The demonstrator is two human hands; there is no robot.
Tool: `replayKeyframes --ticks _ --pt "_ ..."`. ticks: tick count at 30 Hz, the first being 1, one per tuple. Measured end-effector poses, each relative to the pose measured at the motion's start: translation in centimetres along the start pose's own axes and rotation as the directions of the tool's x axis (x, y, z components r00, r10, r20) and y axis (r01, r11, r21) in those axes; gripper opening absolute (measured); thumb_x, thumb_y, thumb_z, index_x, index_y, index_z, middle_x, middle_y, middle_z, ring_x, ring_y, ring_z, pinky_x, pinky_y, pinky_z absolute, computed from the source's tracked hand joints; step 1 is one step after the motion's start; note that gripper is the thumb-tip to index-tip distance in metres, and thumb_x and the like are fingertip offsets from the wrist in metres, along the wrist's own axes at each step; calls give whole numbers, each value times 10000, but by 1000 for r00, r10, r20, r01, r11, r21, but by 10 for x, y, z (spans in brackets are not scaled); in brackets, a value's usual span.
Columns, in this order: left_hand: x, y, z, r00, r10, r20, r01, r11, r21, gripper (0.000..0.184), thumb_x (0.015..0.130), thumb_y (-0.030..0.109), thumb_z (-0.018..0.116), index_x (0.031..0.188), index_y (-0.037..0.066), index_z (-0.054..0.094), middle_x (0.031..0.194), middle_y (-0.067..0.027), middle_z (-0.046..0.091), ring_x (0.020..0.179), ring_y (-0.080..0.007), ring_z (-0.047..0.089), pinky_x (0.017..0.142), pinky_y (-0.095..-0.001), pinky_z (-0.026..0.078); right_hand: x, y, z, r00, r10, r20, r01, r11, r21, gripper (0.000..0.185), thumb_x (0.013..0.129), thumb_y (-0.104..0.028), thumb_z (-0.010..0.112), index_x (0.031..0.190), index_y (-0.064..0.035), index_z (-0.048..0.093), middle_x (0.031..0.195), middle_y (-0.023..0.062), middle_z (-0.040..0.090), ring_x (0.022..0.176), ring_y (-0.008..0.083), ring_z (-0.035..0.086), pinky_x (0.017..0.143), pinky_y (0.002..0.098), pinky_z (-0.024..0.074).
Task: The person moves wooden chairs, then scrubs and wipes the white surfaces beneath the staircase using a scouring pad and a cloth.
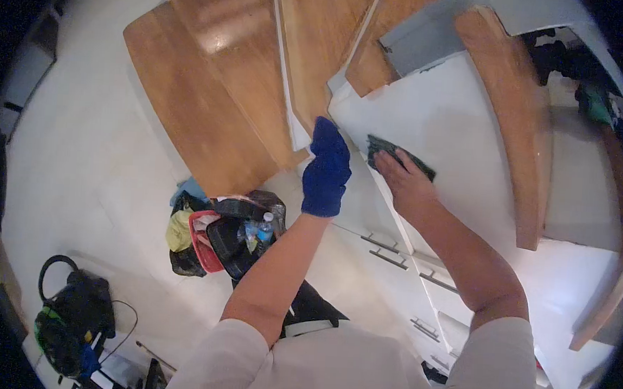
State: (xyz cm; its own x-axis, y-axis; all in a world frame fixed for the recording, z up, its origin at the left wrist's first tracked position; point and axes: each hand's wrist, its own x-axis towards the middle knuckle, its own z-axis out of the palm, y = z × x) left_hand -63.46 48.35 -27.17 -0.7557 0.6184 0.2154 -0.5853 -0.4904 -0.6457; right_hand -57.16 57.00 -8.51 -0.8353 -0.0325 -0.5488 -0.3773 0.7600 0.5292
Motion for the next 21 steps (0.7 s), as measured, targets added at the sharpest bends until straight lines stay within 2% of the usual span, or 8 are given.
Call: replayKeyframes --ticks 3,4,6,9,10,18,20,21 --pt "0 -3 -6 992 115 -51 -92 938 334 472 937 164 394 1387 76 281 1288 -37 462 1118 -156 474 918 -315 404 8 3 3 999 -36 10 37 994 -107 547 806 -159 462 1340 -57 406 1447 25 308 1362 151 190 1129 380 89" --pt "0 -7 2 978 166 -123 -69 823 564 464 938 170 395 1380 79 291 1276 -37 466 1107 -154 479 912 -310 406 20 2 0 999 -35 29 38 994 -101 547 806 -161 462 1340 -55 406 1448 25 306 1361 151 190 1129 379 91" --pt "3 -9 26 946 258 -197 78 409 909 448 939 182 397 1367 84 310 1253 -38 476 1085 -150 487 900 -300 410 56 3 -10 997 -37 72 43 995 -89 547 806 -164 462 1339 -53 405 1450 26 303 1360 151 192 1127 378 95" --pt "3 -9 44 937 294 -188 139 178 974 425 941 201 400 1348 92 339 1218 -38 491 1051 -144 499 881 -285 416 48 3 -9 1000 -29 10 30 994 -106 521 809 -162 452 1317 -49 434 1437 31 325 1351 156 216 1126 383 99" --pt "3 -8 49 938 294 -182 141 156 978 418 942 207 401 1341 95 349 1207 -39 496 1040 -142 504 875 -281 418 34 5 -2 999 -9 -50 10 1000 26 507 799 -146 454 1297 -46 457 1429 38 338 1345 161 234 1126 387 103" --pt "-10 -1 62 935 280 -216 194 102 976 370 948 257 410 1289 116 427 1114 -41 535 951 -126 537 827 -241 433 56 6 -12 999 -23 -33 24 1000 17 491 795 -112 461 1281 -42 472 1404 35 374 1342 164 247 1128 389 108" --pt "-12 -1 68 903 288 -317 280 163 946 356 958 270 403 1286 134 429 1088 -24 546 869 -101 543 770 -217 446 60 2 -5 998 9 -69 -8 1000 27 499 791 -119 469 1282 -35 470 1402 24 379 1340 156 251 1128 393 99" --pt "1 -7 105 757 332 -563 493 275 825 299 942 202 420 1220 125 498 1070 -34 570 833 -118 555 760 -231 463 48 2 -6 998 10 -59 -8 999 31 498 791 -121 469 1281 -33 470 1402 22 379 1341 156 250 1128 394 99"
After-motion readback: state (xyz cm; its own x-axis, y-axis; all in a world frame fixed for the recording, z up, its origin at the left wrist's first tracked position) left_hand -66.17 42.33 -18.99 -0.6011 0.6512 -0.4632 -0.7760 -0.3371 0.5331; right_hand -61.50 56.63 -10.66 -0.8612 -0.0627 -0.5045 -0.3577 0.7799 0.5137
